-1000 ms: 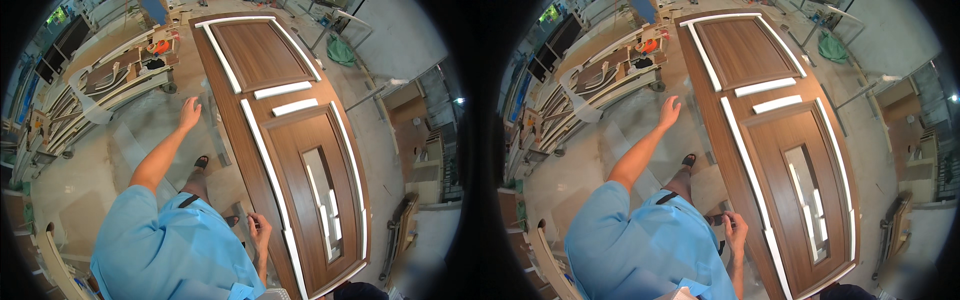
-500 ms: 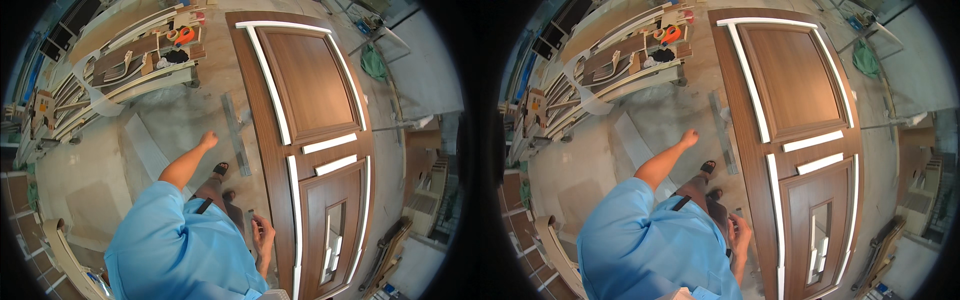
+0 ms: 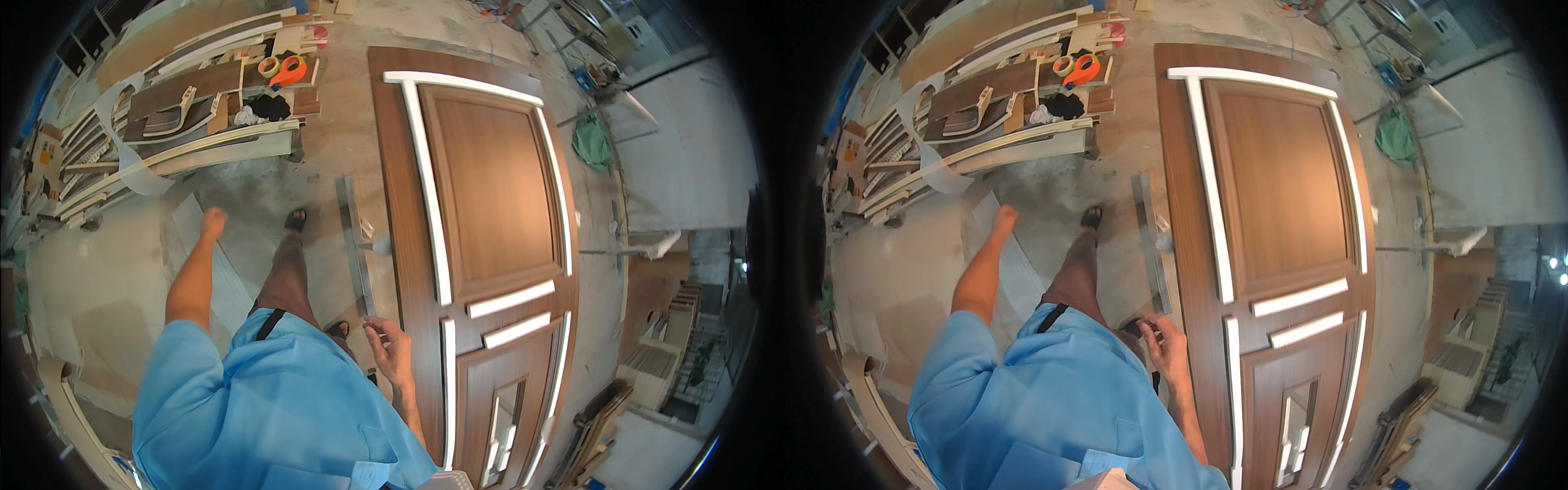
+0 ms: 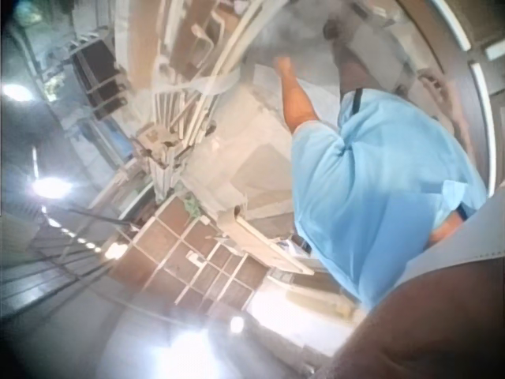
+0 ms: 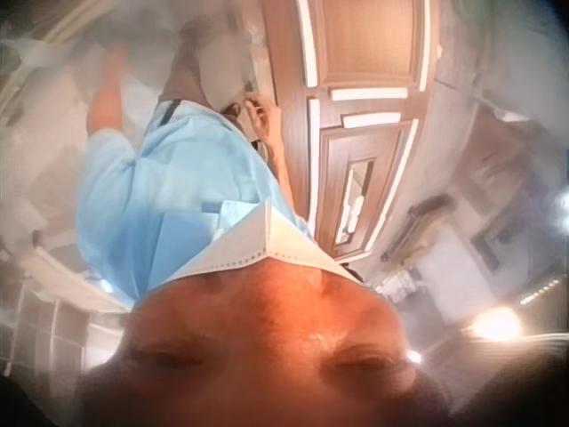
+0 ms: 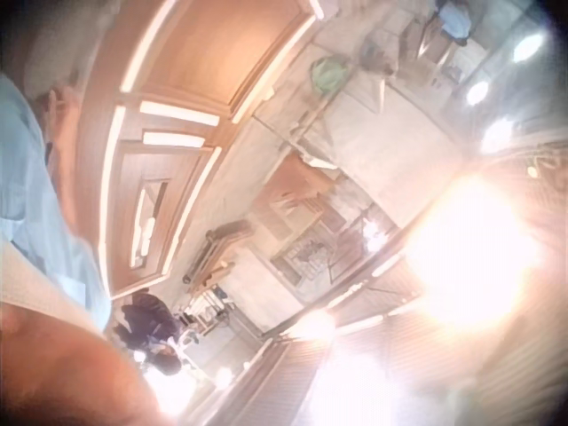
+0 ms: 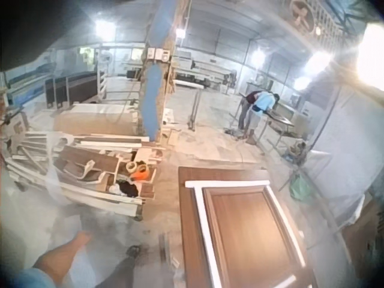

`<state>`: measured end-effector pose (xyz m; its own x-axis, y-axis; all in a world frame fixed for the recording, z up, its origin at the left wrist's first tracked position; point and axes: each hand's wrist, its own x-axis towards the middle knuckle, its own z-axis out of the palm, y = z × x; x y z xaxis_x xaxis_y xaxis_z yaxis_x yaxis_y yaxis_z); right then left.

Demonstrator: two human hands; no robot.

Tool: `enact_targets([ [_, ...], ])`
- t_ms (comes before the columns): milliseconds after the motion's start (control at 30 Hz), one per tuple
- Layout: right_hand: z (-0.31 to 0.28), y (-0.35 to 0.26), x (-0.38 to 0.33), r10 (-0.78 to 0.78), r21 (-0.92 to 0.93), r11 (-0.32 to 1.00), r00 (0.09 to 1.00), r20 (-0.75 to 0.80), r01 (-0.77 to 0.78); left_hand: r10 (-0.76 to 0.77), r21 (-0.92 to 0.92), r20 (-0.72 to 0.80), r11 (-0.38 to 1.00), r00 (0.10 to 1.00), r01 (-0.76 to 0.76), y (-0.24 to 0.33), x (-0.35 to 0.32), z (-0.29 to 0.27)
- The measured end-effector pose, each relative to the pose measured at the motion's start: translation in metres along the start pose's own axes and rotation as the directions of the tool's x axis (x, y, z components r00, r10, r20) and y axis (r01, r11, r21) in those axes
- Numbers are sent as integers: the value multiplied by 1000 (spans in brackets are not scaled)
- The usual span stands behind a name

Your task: The person lifts and positions a large wooden door on a metal stand, then places white trim strips along its edges and panels. They secure the strips using masking tape while another person assists nearby.

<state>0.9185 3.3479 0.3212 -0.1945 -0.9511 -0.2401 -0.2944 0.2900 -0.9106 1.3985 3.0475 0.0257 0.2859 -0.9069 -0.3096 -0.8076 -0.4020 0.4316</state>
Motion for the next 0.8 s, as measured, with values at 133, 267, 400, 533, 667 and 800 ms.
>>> enact_targets([
  [133, 38, -45, 118, -68, -244, 967, 997, 46, 77, 54, 36, -64, 998, 997, -52, 87, 154, -26],
  [267, 71, -91, 305, -265, -610, 785, 949, -172, 109, 204, 113, -161, 976, 966, -187, 184, 325, -11],
  [400, 70, -120, 454, -319, -632, 774, 843, -433, -31, 420, 135, -138, 905, 897, -403, 241, 420, 6],
  [533, 55, -137, 502, -347, -731, 659, 791, -504, -176, 548, 72, -191, 835, 814, -545, 276, 454, 16],
  [667, 55, -131, 519, -257, -796, 538, 846, -468, -276, 420, 198, -119, 898, 900, -393, 272, 475, 22],
  [800, 68, -124, 546, -273, -764, 609, 847, -455, -214, 356, 279, -8, 898, 934, -340, 257, 495, 26],
])
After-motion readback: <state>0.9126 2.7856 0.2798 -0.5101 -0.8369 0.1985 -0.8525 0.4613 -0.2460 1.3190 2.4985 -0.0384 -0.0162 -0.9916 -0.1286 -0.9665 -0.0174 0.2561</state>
